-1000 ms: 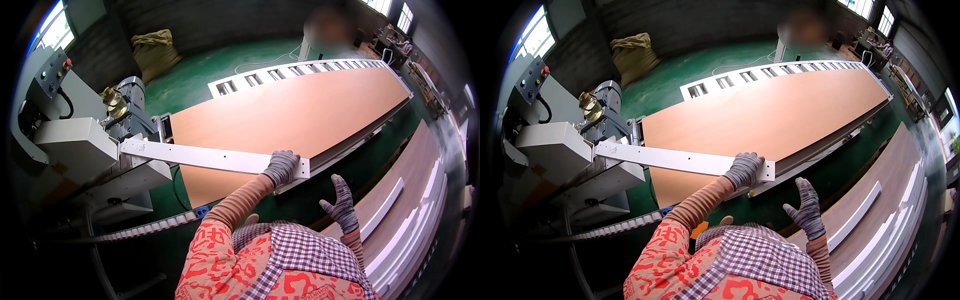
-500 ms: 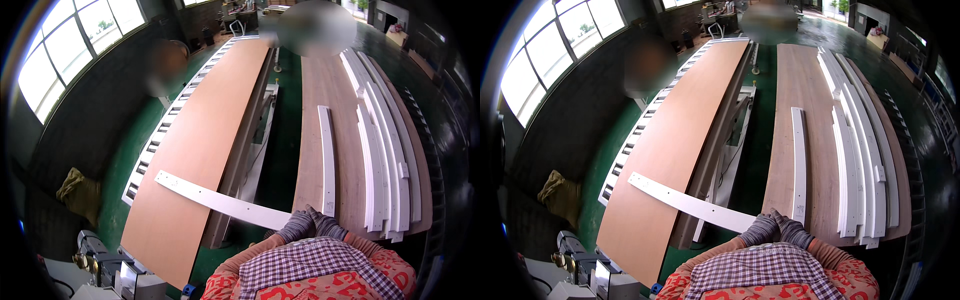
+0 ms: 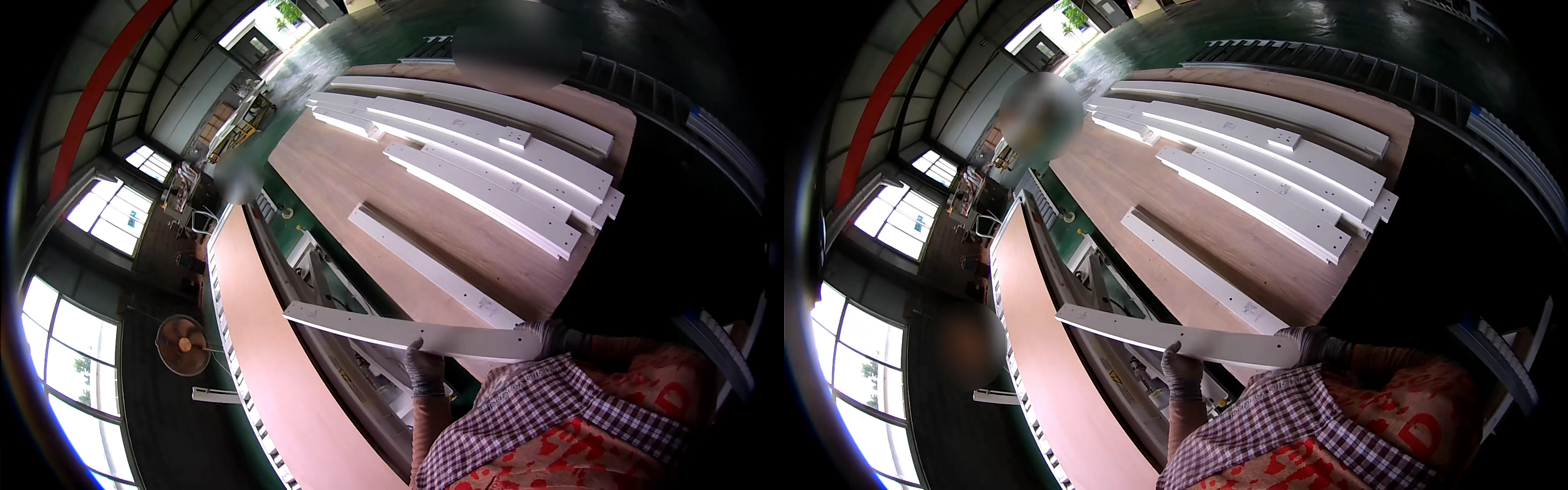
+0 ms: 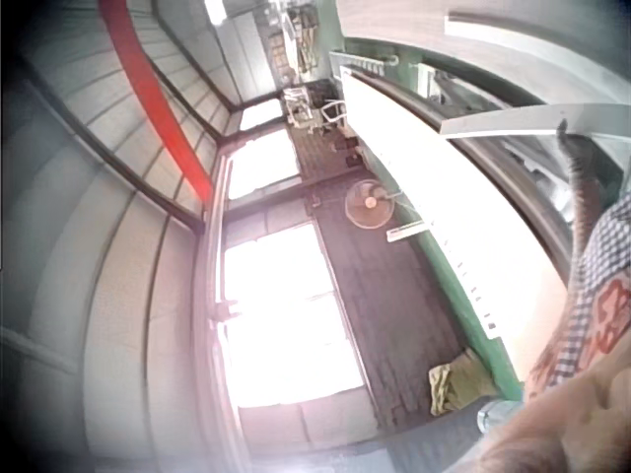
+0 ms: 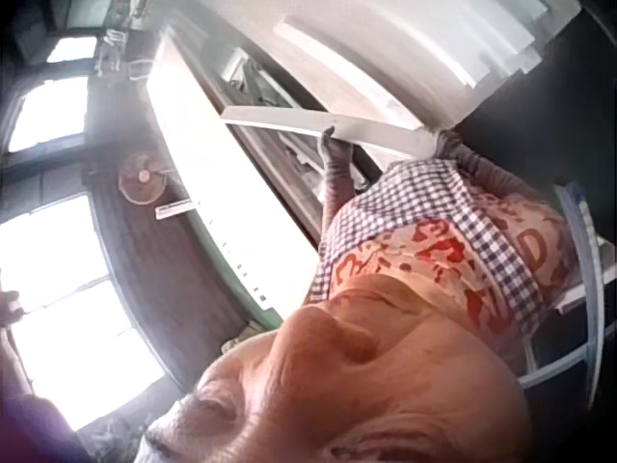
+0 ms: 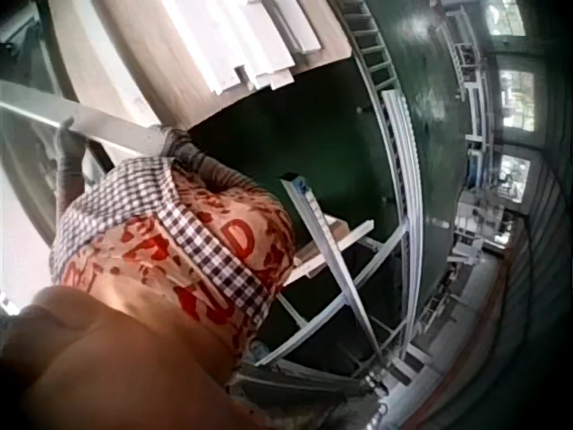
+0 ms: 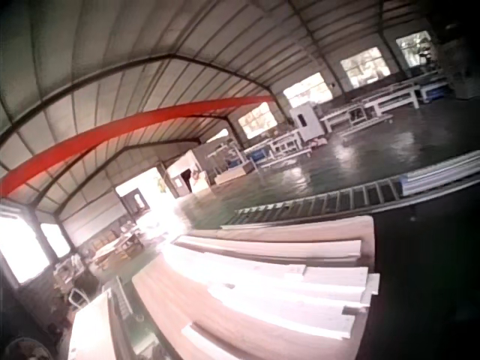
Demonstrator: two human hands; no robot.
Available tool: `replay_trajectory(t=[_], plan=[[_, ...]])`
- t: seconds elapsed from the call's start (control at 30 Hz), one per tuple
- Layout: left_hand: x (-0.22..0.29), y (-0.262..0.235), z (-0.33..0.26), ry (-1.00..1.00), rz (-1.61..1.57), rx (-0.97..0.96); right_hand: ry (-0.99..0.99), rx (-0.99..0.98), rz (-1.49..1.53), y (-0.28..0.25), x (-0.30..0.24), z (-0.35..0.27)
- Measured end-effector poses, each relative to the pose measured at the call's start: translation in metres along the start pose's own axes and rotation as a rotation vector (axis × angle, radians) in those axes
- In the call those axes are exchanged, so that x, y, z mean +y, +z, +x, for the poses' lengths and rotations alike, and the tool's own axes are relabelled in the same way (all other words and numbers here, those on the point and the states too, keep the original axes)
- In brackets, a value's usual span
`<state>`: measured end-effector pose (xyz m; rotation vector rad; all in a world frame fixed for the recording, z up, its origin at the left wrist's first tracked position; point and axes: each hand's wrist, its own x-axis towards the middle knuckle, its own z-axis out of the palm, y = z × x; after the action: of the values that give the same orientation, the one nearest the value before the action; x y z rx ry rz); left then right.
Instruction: The person repeatedly picks up white wooden planks from a stack on a workbench and feeds them one by one into a processing machine. The person wears gloves and handles the planks with both hands, placing them into the machine's input slot and then retrieving them to return to the stack. The task is performed in a repetitive loop throughout the clip.
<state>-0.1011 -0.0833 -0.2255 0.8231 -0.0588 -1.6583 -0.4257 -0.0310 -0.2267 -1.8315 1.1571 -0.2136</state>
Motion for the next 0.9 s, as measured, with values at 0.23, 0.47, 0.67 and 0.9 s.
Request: replay_trajectory(t=[0.23,0.47,0.67,0.9], plan=[[-0.076,0.122,0.047,-0.173,0.277,-0.51,0.186,0.668,0.164,-0.052,-0.026,-0.053],[-0.142,0.112,0.008,-0.538,0.443,-0.615,0.317,0.85,0.059,-0.102,0.059,-0.007],[-0.121,0.027,-0.002,-0.514,0.308,-0.336,0.511,0.791,-0.164,-0.136,0.096,0.007],[-0.095,-0.093,-0.036,-0.242,-0.053,-0.117,0.658,0.594,-0.302,-0.156,0.109,0.041]])
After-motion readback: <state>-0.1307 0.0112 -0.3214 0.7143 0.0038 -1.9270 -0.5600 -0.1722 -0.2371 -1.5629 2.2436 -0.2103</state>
